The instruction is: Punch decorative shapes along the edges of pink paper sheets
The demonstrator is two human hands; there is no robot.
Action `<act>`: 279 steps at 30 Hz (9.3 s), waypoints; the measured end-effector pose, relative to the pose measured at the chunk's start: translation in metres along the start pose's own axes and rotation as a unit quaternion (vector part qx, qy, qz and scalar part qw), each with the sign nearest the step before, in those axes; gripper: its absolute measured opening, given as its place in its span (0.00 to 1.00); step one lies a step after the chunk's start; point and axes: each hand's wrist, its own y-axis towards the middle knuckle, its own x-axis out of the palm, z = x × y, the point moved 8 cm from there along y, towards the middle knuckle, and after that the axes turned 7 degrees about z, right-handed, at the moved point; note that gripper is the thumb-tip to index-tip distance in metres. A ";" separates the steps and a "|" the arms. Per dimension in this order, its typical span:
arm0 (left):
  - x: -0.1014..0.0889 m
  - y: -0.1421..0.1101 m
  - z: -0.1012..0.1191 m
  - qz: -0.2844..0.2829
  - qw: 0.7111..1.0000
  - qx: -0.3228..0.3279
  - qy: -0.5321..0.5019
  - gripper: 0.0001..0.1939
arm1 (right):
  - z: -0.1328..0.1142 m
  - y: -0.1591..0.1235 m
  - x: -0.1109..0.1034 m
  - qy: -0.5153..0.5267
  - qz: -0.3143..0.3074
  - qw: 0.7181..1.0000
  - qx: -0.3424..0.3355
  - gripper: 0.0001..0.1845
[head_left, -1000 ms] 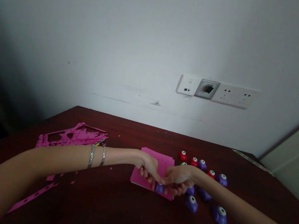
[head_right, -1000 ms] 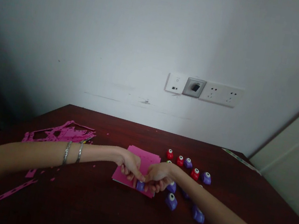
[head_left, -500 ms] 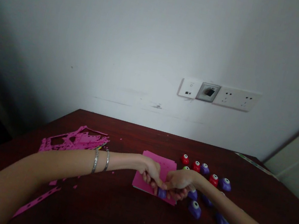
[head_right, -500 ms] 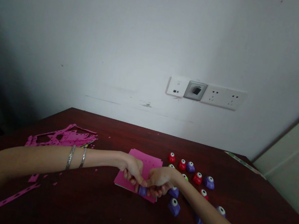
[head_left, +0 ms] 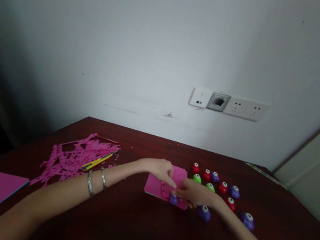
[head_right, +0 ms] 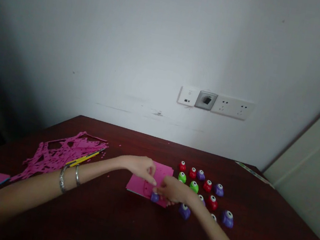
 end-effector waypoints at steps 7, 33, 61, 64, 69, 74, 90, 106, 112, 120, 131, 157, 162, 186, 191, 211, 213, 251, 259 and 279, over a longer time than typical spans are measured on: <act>-0.010 -0.001 -0.051 0.123 0.990 -0.061 0.022 0.12 | -0.011 -0.037 -0.016 -0.138 0.223 0.965 -0.010 0.24; 0.029 0.000 -0.046 0.073 0.994 0.032 -0.075 0.10 | -0.017 -0.040 0.015 -0.172 0.263 0.948 0.056 0.21; 0.029 -0.003 -0.047 0.058 0.993 0.034 -0.092 0.14 | 0.185 -0.022 -0.129 -0.132 0.306 0.891 0.309 0.27; 0.029 -0.002 -0.047 0.058 0.994 0.036 -0.088 0.14 | 0.184 -0.015 -0.129 -0.144 0.290 0.897 0.300 0.24; 0.029 -0.002 -0.047 0.061 0.993 0.041 -0.087 0.14 | 0.188 -0.012 -0.127 -0.152 0.272 0.902 0.299 0.22; 0.028 -0.002 -0.045 0.067 0.993 0.053 -0.078 0.14 | 0.187 -0.023 -0.132 -0.155 0.286 0.894 0.309 0.27; 0.012 0.006 -0.074 0.222 0.970 -0.081 0.050 0.18 | 0.022 -0.048 -0.092 -0.091 0.306 0.948 -0.010 0.24; 0.011 0.017 -0.072 0.267 0.955 -0.027 -0.126 0.08 | 0.007 -0.042 -0.074 -0.074 0.277 0.957 -0.051 0.18; 0.003 0.015 -0.073 0.279 0.952 -0.047 -0.119 0.13 | 0.010 -0.043 -0.075 -0.073 0.288 0.953 -0.059 0.19; 0.019 0.018 -0.080 0.231 0.971 -0.067 0.005 0.21 | 0.011 -0.041 -0.068 -0.059 0.271 0.959 -0.058 0.18; 0.020 0.020 -0.073 0.236 0.958 -0.063 -0.150 0.05 | 0.013 -0.034 -0.062 -0.044 0.262 0.962 -0.064 0.17; -0.066 -0.028 -0.025 0.155 0.920 -0.007 -0.360 0.11 | -0.025 -0.039 -0.073 0.335 0.230 0.906 -0.118 0.18; -0.063 -0.027 -0.023 0.155 0.921 -0.006 -0.356 0.10 | -0.029 -0.035 -0.064 0.336 0.211 0.909 -0.126 0.17; -0.058 -0.023 -0.032 0.147 0.927 -0.012 -0.346 0.11 | -0.019 -0.036 -0.067 0.261 0.218 0.936 -0.096 0.14; -0.058 -0.024 -0.032 0.146 0.927 -0.014 -0.346 0.11 | -0.019 -0.035 -0.068 0.269 0.223 0.932 -0.098 0.15; -0.063 -0.024 -0.035 0.166 0.919 -0.005 -0.359 0.12 | -0.010 -0.032 -0.073 0.300 0.260 0.914 -0.083 0.14; -0.065 -0.026 -0.035 0.168 0.919 -0.006 -0.356 0.12 | -0.009 -0.032 -0.073 0.302 0.257 0.914 -0.087 0.13; -0.063 -0.025 -0.038 0.157 0.923 -0.010 -0.352 0.12 | -0.018 -0.027 -0.036 0.336 0.076 0.935 -0.086 0.14; -0.064 -0.027 -0.036 0.152 0.925 -0.012 -0.347 0.12 | -0.020 -0.024 -0.043 0.313 0.117 0.937 -0.107 0.10; -0.067 -0.028 -0.037 0.157 0.924 -0.017 -0.347 0.12 | -0.014 -0.026 -0.057 0.246 0.201 0.945 -0.072 0.13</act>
